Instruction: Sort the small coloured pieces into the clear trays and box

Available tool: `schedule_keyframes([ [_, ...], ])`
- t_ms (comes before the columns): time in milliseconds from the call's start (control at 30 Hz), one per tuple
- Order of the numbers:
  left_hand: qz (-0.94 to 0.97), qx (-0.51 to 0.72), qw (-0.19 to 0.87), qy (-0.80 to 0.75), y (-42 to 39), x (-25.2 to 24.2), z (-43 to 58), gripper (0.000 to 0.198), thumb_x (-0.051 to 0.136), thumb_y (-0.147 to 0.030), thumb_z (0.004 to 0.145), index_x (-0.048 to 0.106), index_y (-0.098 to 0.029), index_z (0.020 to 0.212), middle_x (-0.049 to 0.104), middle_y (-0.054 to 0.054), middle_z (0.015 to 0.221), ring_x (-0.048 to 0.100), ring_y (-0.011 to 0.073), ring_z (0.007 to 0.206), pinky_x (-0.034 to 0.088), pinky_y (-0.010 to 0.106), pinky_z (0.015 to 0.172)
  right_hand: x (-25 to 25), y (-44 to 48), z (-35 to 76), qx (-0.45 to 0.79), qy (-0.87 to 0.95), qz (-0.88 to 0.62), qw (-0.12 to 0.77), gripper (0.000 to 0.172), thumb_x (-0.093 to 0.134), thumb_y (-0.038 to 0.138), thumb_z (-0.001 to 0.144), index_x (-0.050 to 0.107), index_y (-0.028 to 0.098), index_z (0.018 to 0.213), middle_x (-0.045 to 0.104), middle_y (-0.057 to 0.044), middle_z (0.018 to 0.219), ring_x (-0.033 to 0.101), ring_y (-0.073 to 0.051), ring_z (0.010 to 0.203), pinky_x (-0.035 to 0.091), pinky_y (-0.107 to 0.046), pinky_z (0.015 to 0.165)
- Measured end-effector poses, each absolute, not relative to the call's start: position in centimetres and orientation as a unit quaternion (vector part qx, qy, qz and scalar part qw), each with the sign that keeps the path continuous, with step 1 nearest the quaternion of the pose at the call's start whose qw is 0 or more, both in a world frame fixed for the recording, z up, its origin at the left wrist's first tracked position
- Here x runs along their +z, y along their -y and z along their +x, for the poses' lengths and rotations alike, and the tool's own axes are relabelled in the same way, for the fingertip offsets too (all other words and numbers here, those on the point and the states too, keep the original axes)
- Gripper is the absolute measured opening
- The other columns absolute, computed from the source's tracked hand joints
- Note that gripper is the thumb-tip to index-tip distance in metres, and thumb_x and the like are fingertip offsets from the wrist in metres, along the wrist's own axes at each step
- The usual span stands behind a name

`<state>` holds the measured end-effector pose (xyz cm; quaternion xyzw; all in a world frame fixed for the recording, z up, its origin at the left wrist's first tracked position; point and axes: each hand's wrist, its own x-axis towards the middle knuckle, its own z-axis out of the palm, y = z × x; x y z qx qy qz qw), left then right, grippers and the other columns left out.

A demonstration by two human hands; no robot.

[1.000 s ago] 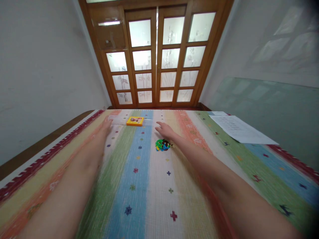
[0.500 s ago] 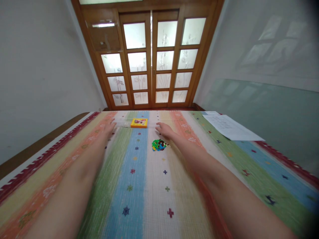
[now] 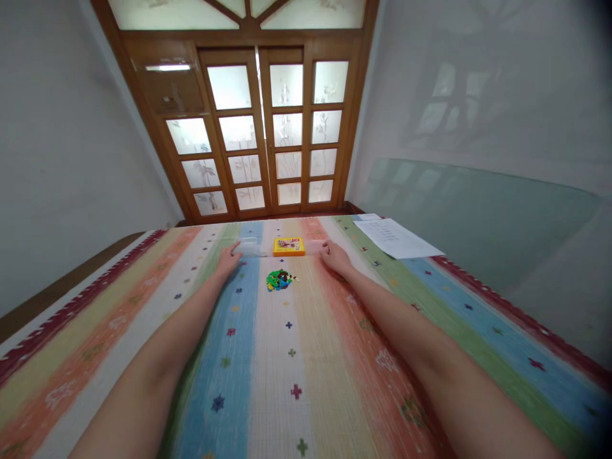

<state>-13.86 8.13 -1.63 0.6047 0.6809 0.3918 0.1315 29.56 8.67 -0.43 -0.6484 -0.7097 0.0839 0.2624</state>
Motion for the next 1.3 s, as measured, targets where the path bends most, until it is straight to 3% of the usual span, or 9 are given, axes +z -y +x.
schedule_keyframes([
  [233, 0.604, 0.395, 0.111, -0.684, -7.7, -2.5, -11.2, 0.058, 0.058, -0.031, 0.093, 0.061, -0.025, 0.151, 0.068, 0.010, 0.121, 0.066, 0.0270, 0.110, 0.050, 0.043, 0.110, -0.4, -7.7, 30.6, 0.041, 0.672, -0.690, 0.264, 0.033, 0.054, 0.029, 0.100, 0.061, 0.017, 0.130, 0.070, -0.016, 0.122, 0.065, -0.027, 0.110, 0.047, -0.032, 0.091],
  [467, 0.572, 0.418, 0.064, -0.703, -7.2, -2.4, -12.7, 0.055, 0.053, -0.029, 0.093, 0.064, -0.019, 0.145, 0.062, 0.013, 0.147, 0.057, 0.0288, 0.135, 0.042, 0.042, 0.119, -0.5, -7.8, 30.7, 0.036, 0.676, -0.692, 0.250, 0.036, 0.053, 0.030, 0.100, 0.060, 0.017, 0.133, 0.070, -0.017, 0.123, 0.066, -0.028, 0.111, 0.047, -0.034, 0.093],
  [600, 0.549, 0.400, 0.042, -0.732, -7.1, -2.3, -14.2, 0.050, 0.050, -0.035, 0.095, 0.067, -0.015, 0.138, 0.060, 0.016, 0.148, 0.052, 0.0292, 0.142, 0.035, 0.043, 0.124, -0.7, -7.8, 30.8, 0.035, 0.678, -0.688, 0.258, 0.038, 0.052, 0.030, 0.101, 0.060, 0.016, 0.135, 0.070, -0.018, 0.124, 0.065, -0.029, 0.112, 0.047, -0.035, 0.093],
  [900, 0.639, 0.311, -0.009, -0.703, -6.2, -1.5, -12.5, 0.067, 0.059, -0.045, 0.095, 0.051, -0.018, 0.156, 0.041, 0.020, 0.166, 0.032, 0.0420, 0.155, 0.018, 0.061, 0.128, -0.2, -7.5, 30.6, 0.047, 0.672, -0.695, 0.250, 0.039, 0.053, 0.030, 0.100, 0.060, 0.016, 0.136, 0.071, -0.017, 0.123, 0.066, -0.028, 0.111, 0.048, -0.034, 0.094],
  [1167, 0.628, 0.289, -0.031, -0.722, -5.6, -1.6, -14.7, 0.063, 0.057, -0.035, 0.097, 0.050, -0.011, 0.154, 0.047, 0.024, 0.159, 0.042, 0.0382, 0.148, 0.027, 0.051, 0.126, -0.5, -7.7, 30.7, 0.037, 0.676, -0.690, 0.256, 0.038, 0.052, 0.031, 0.101, 0.060, 0.016, 0.135, 0.071, -0.018, 0.123, 0.066, -0.029, 0.111, 0.048, -0.035, 0.093],
  [1300, 0.654, 0.264, -0.026, -0.709, -5.4, -1.9, -17.0, 0.059, 0.056, -0.031, 0.095, 0.054, -0.015, 0.151, 0.051, 0.018, 0.157, 0.047, 0.0340, 0.146, 0.031, 0.045, 0.126, -0.6, -7.8, 30.7, 0.037, 0.677, -0.691, 0.251, 0.039, 0.052, 0.032, 0.101, 0.060, 0.016, 0.136, 0.071, -0.017, 0.123, 0.066, -0.029, 0.111, 0.048, -0.035, 0.093],
])
